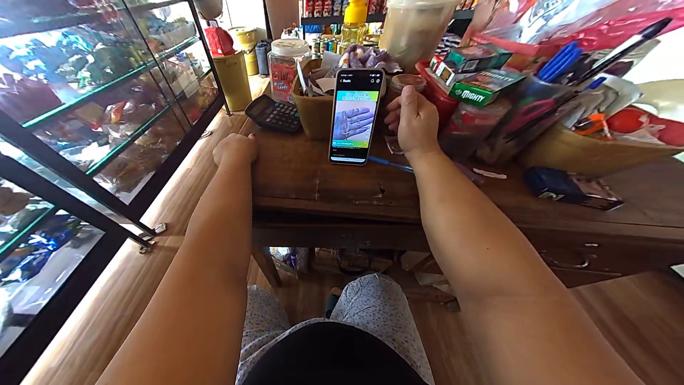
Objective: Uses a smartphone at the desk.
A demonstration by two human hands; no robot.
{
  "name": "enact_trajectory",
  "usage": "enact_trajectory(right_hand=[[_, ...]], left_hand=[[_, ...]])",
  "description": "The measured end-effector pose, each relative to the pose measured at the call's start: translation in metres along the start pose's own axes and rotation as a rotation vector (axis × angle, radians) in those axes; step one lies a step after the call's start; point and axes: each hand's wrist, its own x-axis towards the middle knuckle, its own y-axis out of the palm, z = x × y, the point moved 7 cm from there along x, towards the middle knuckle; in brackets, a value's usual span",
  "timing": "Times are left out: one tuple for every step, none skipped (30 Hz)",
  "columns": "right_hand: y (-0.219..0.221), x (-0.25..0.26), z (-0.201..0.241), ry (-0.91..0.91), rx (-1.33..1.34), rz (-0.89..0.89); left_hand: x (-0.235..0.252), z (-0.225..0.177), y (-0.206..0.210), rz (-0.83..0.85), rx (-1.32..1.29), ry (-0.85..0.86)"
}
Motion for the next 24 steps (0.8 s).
enact_trajectory(right_hand=[[0.002,0.000,-0.001,-0.003,0.004,0.025],[0.005,0.000,-0.002,-0.010,0.016,0.068],[0.009,0.000,-0.002,-0.020,0.030,0.125],[0.014,0.000,-0.002,-0.027,0.044,0.188],[0.019,-0.002,0.000,-0.031,0.059,0.242],[0.024,-0.003,0.001,-0.034,0.074,0.287],[0.028,-0.005,0.001,-0.028,0.091,0.322],[0.032,-0.005,-0.001,-0.016,0.104,0.351],[0.035,-0.006,-0.002,-0.005,0.124,0.374],[0.036,-0.006,-0.003,0.001,0.145,0.391],[0.037,-0.006,-0.003,0.002,0.166,0.405],[0.038,-0.007,-0.004,0.000,0.182,0.418],[0.040,-0.007,-0.006,-0.002,0.195,0.429],[0.041,-0.007,-0.007,0.000,0.203,0.443],[0.043,-0.007,-0.009,0.000,0.206,0.460],[0.045,-0.007,-0.009,0.007,0.209,0.478],[0.046,-0.008,-0.010,0.017,0.203,0.492],[0.046,-0.009,-0.010,0.033,0.187,0.499],[0.046,-0.010,-0.009,0.044,0.172,0.501],[0.046,-0.010,-0.008,0.045,0.157,0.494],[0.045,-0.010,-0.006,0.037,0.144,0.483],[0.043,-0.009,-0.005,0.025,0.127,0.466],[0.041,-0.009,-0.004,0.011,0.105,0.441],[0.038,-0.007,-0.003,-0.005,0.074,0.406]], left_hand=[[0.002,0.001,0.001,-0.001,0.000,0.000],[0.002,0.001,0.001,-0.001,-0.001,-0.003],[0.002,0.001,0.001,-0.001,-0.002,-0.007],[0.001,0.001,0.000,-0.002,-0.006,-0.009],[0.000,0.000,0.000,-0.002,-0.009,-0.011],[0.000,0.000,0.000,-0.002,-0.009,-0.013],[0.000,0.000,0.000,-0.002,-0.010,-0.015],[0.001,0.001,0.000,0.000,-0.008,-0.017],[0.001,0.000,0.000,0.003,-0.004,-0.013],[0.001,0.000,0.000,0.007,0.000,-0.011],[0.000,0.000,0.000,0.010,0.001,-0.010],[0.000,0.000,0.000,0.011,-0.002,-0.011],[0.000,0.000,0.000,0.008,-0.003,-0.014],[0.000,0.001,0.000,0.002,-0.003,-0.016],[0.000,0.001,-0.001,0.001,-0.002,-0.017],[0.000,0.001,0.000,0.001,-0.001,-0.018],[0.000,0.001,0.000,-0.001,-0.001,-0.019],[0.000,0.001,0.000,-0.001,-0.002,-0.020],[-0.001,0.001,-0.001,-0.001,-0.007,-0.020],[-0.001,0.000,-0.001,-0.003,-0.005,-0.020],[0.000,0.000,-0.001,-0.005,-0.001,-0.020],[0.000,0.001,-0.001,-0.004,0.002,-0.021],[0.000,0.001,-0.001,-0.003,0.000,-0.020],[0.000,0.001,-0.001,-0.003,-0.004,-0.016]])
